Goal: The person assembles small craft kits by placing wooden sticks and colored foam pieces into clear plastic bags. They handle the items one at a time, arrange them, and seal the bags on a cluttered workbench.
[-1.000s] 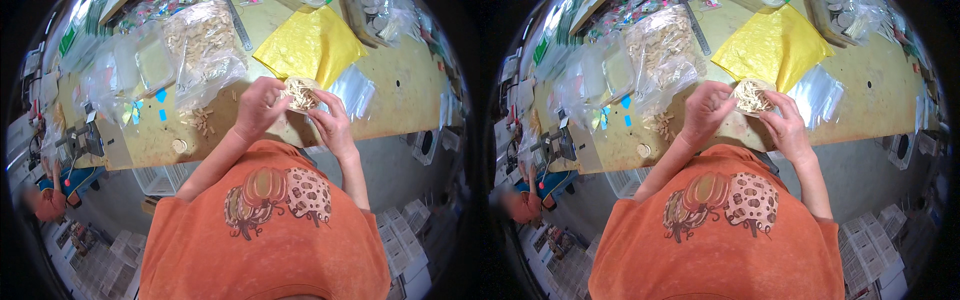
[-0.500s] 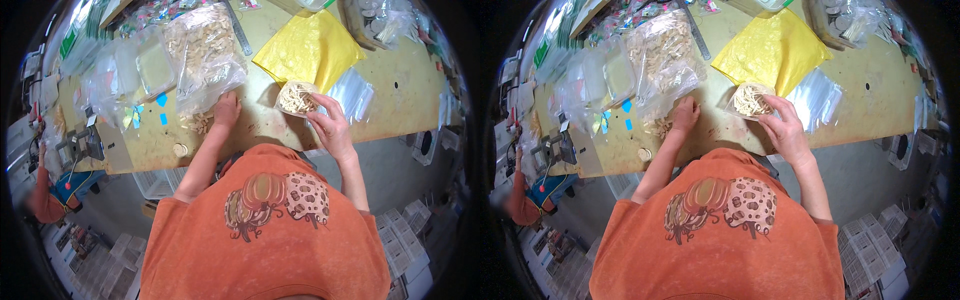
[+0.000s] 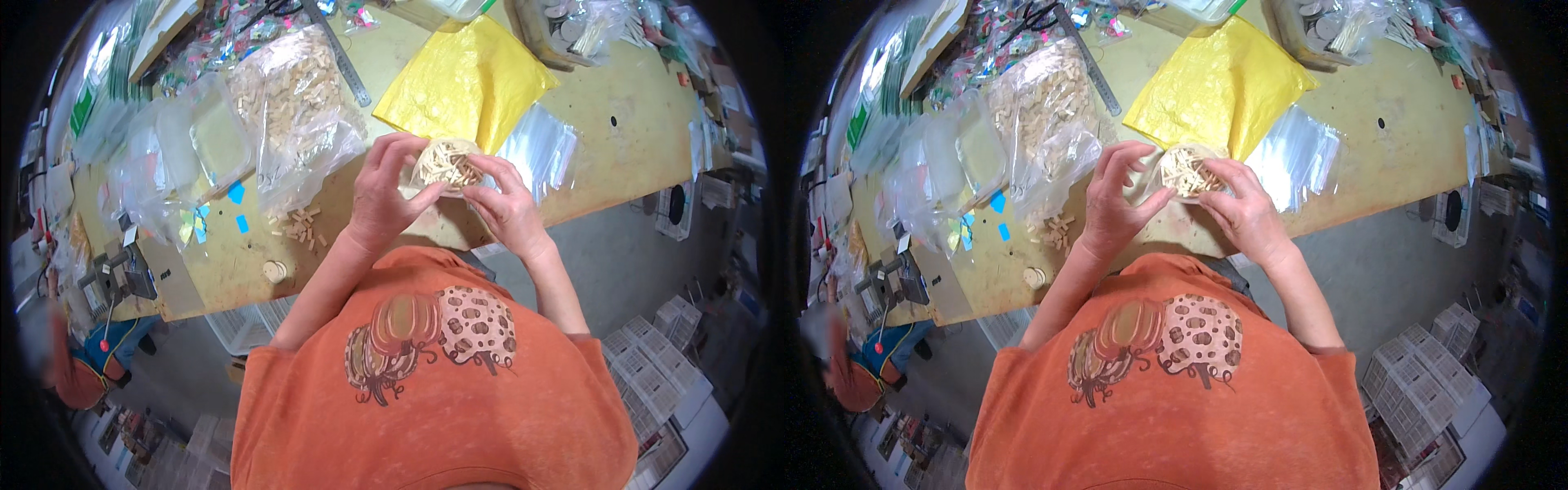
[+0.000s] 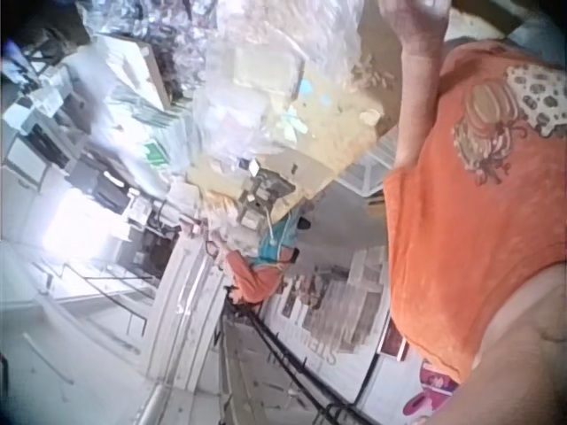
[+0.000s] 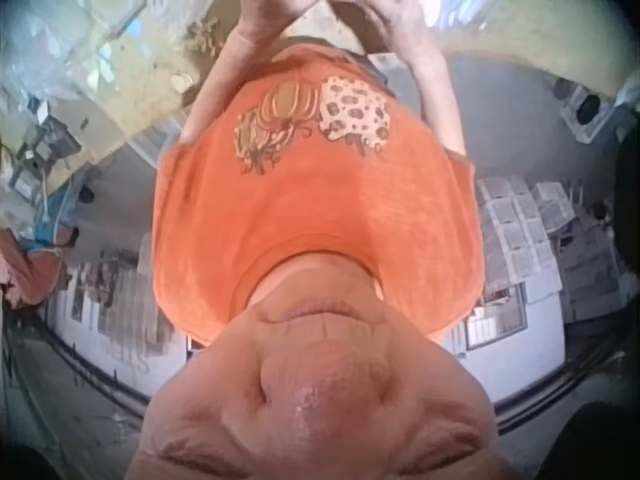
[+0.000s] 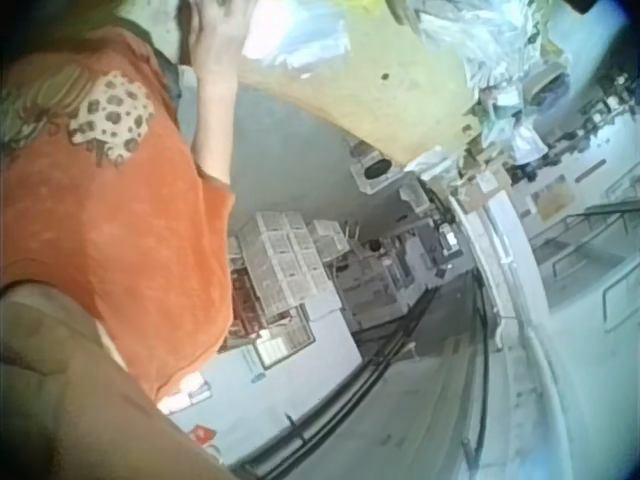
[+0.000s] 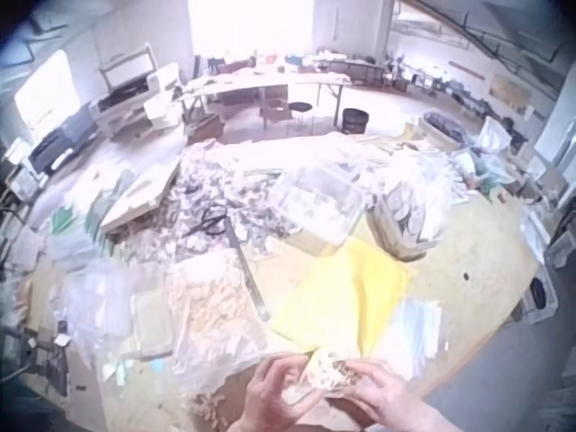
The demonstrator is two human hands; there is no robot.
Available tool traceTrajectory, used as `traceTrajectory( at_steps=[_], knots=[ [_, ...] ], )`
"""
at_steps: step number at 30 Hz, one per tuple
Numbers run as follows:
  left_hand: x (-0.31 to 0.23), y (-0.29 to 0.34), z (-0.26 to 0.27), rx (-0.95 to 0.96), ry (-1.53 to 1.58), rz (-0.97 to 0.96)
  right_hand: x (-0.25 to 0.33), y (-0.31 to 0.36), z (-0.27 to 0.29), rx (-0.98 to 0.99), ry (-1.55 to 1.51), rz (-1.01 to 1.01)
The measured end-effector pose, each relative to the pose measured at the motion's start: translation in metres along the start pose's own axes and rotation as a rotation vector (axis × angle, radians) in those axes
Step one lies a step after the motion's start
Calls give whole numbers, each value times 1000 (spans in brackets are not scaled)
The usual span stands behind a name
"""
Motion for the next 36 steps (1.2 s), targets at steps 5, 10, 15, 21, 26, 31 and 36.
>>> traceTrajectory(
  at_steps=[5,10,15,21,26,31,36],
  knots=[
    [40,21,-12,201,-197,-157,-3,-2,5,-9,29,17],
    [52,20,-23,139,-98,-220,-19,-8,16,33,56,25],
    [49,3,-21,66,39,-161,-31,-24,22,20,-70,-33],
    [62,1,-27,61,297,16,-59,-28,8,-8,-397,-238],
    [60,16,-40,-31,597,276,-39,-32,9,-118,-268,-206],
    [35,4,-8,-109,471,244,-13,-34,17,-135,-416,-188],
    [78,24,-21,-193,583,523,-44,-23,-40,-85,-705,-424]
  ],
)
Point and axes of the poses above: each hand's wrist, its own y-axis away from the middle knuckle, its own z-axis out of the back of the hand, x = y × z, the point moved 1 cm from there along -y, towards the middle knuckle, and after that the axes turned 4 degrees about -z, right-handed, at the moved point
